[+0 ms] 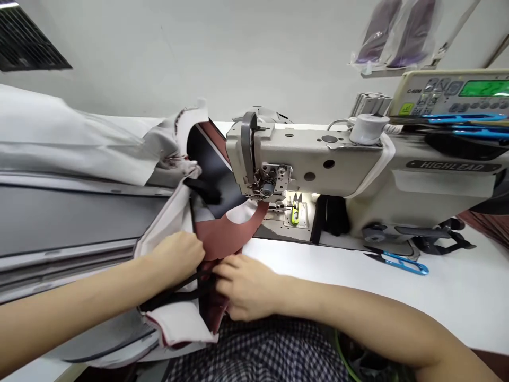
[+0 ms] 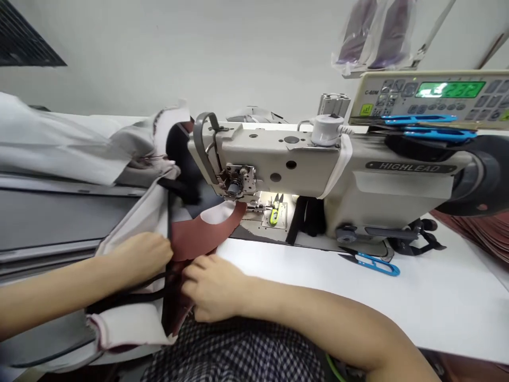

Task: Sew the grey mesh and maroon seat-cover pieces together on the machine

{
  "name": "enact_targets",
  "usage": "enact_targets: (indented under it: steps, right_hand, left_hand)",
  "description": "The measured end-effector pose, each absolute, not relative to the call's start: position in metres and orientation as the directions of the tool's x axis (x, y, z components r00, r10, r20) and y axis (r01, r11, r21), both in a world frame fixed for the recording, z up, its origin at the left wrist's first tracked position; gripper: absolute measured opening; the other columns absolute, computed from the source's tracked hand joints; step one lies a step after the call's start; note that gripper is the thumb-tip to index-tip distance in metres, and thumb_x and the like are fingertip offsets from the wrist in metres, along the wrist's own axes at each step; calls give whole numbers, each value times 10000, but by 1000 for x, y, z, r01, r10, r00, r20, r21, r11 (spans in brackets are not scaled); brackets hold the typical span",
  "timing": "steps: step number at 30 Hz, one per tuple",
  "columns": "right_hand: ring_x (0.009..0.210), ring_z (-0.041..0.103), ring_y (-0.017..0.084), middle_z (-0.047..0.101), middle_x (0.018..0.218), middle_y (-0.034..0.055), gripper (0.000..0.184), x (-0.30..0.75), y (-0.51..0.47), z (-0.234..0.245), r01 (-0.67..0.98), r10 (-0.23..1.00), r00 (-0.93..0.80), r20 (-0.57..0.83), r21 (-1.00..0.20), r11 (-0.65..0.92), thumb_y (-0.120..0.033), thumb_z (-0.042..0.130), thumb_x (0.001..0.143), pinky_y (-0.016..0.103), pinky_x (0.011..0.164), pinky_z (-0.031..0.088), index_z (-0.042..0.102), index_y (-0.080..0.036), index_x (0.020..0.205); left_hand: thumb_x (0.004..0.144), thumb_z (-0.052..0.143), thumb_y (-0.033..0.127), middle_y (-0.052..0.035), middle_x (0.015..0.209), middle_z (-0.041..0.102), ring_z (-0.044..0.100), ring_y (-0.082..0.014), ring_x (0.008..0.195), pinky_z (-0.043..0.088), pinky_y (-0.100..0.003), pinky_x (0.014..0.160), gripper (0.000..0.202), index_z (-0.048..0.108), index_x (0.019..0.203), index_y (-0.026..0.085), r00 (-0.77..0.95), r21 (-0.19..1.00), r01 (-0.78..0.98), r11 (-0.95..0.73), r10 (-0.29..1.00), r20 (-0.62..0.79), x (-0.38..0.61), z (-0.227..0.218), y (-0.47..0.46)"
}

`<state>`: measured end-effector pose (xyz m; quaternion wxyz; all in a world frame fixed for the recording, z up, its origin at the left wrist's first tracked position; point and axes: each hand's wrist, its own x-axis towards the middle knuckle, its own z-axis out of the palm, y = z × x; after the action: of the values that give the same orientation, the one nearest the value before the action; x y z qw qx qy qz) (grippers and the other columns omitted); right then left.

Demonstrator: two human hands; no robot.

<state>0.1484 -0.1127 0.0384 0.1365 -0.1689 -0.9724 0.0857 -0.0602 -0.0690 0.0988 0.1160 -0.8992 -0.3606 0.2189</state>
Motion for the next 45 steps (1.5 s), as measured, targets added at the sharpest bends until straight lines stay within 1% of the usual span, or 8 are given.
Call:
enact_targets:
  steps: [7, 12, 21, 26, 31, 36, 41, 45]
  right_hand:
    - [1034, 537, 286, 638, 1095, 159, 544, 155, -98, 27, 383, 432, -870, 239, -224, 896, -495, 595, 865, 398, 993, 420, 618, -37, 1157]
    - [953, 553, 299, 643, 1012, 157, 434, 148, -109, 28, 439, 480, -851, 211, -215, 872, -395, 568, 832, 449, 949, 439, 649, -51, 1083]
    - [1142, 474, 351, 603, 1119, 183, 533, 149, -112, 25, 427, 480, -837, 263, -236, 873, -451, 603, 789, 498, 1125, 312, 646, -36, 1120]
    - [1283, 431, 288, 541, 1353, 173, 459, 161, -97, 32, 385, 435, -859, 269, -219, 897, -285, 549, 886, 424, 1158, 329, 572, -34, 1270]
    - [1306, 466, 303, 528, 1381, 243, 368, 164, -63, 28, 604, 553, -761, 339, 59, 795, -121, 376, 984, 452, 1122, 391, 574, 24, 1258]
    - [1204, 579, 294, 668, 1214, 165, 304, 158, -46, 36, 491, 470, -868, 159, 142, 859, -164, 432, 987, 478, 1074, 439, 664, -72, 1161]
    - [1184, 608, 372, 596, 1283, 313, 386, 145, -50, 50, 445, 466, -885, 12, 318, 837, -153, 417, 971, 506, 958, 498, 630, 65, 1208]
    - [1004, 683, 361, 654, 1152, 331, 392, 144, -47, 45, 326, 336, -941, 43, 381, 865, -103, 371, 944, 466, 769, 539, 668, 85, 1119]
  left_hand:
    - [910, 506, 155, -134, 1120, 631, 595, -238, 1040, 547, -308, 777, 206, 638, 1066, 132, 891, -232, 446, -865, 453, 22, -49, 94, -57]
    - [936, 401, 71, 18, 1475, 490, 332, -213, 1427, 282, -455, 1202, 479, 537, 1341, 288, 981, -364, 192, -912, 181, 64, -49, 85, -53]
    - [894, 487, 115, -125, 959, 711, 681, -303, 909, 545, -421, 787, 257, 659, 1083, 138, 747, -286, 628, -724, 663, -38, -28, 85, -38]
    - [913, 539, 393, -244, 1426, 493, 710, -217, 820, 556, -321, 658, 913, -51, 1527, 62, 110, 230, 962, -149, 979, 172, -50, 85, -33]
    - [900, 433, 94, -110, 1017, 695, 658, -229, 800, 495, -314, 608, 386, 563, 1261, 134, 735, -400, 673, -622, 623, 267, -43, 77, -31]
    - [923, 411, 76, -74, 1221, 667, 581, -232, 1194, 450, -382, 1033, 357, 580, 1223, 172, 935, -467, 317, -825, 190, 299, -29, 83, -13]
    - [803, 437, 99, -261, 1308, 570, 577, -367, 1181, 482, -487, 968, 518, 496, 1304, -20, 636, -261, 762, -592, 759, 138, -37, 82, 10]
    - [871, 373, 116, -210, 1229, 616, 674, -334, 946, 542, -431, 759, 547, 431, 1414, 85, 530, -343, 784, -517, 846, -62, -37, 80, 12]
